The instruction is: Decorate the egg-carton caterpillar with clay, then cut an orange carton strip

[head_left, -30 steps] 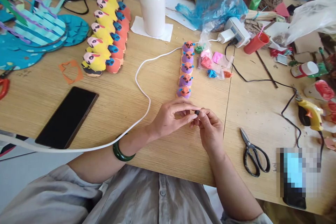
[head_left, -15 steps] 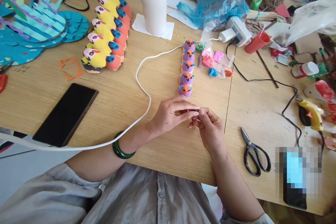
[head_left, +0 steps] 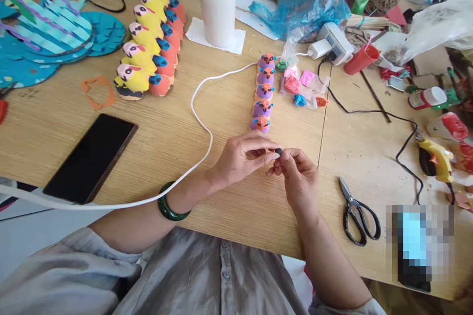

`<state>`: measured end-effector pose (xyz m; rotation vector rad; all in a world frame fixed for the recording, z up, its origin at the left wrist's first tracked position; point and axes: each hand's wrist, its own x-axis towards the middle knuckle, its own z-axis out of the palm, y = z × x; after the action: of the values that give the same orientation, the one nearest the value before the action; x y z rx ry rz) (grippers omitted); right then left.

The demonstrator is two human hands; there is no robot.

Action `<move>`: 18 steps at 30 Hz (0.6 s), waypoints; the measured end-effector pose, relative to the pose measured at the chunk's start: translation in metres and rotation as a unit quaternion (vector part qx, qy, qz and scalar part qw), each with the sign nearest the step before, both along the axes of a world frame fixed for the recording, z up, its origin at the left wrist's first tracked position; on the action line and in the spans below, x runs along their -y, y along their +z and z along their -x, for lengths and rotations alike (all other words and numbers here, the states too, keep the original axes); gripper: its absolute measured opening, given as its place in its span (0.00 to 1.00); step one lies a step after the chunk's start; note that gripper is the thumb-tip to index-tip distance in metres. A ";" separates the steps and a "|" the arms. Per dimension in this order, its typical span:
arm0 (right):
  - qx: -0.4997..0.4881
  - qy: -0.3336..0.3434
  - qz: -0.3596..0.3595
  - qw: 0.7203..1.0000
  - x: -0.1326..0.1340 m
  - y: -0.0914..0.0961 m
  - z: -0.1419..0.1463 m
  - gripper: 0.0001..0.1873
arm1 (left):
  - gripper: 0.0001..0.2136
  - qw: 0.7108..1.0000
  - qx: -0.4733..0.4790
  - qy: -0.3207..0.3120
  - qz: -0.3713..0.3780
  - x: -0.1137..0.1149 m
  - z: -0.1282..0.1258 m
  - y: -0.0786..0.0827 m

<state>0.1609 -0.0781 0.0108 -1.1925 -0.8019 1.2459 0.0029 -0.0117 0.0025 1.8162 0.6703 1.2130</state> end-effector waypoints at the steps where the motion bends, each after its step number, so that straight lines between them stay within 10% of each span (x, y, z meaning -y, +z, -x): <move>1: 0.011 -0.004 -0.002 1.000 0.000 0.000 -0.001 0.10 | 0.10 1.000 0.000 -0.006 0.002 0.000 0.000 0.001; 18: 0.070 0.018 0.014 0.997 0.001 0.000 -0.004 0.15 | 0.09 1.000 -0.008 -0.008 0.011 0.000 0.000 -0.002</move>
<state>0.1651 -0.0792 0.0105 -1.3048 -0.9151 1.2157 0.0034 -0.0114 0.0002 1.8115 0.6742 1.1760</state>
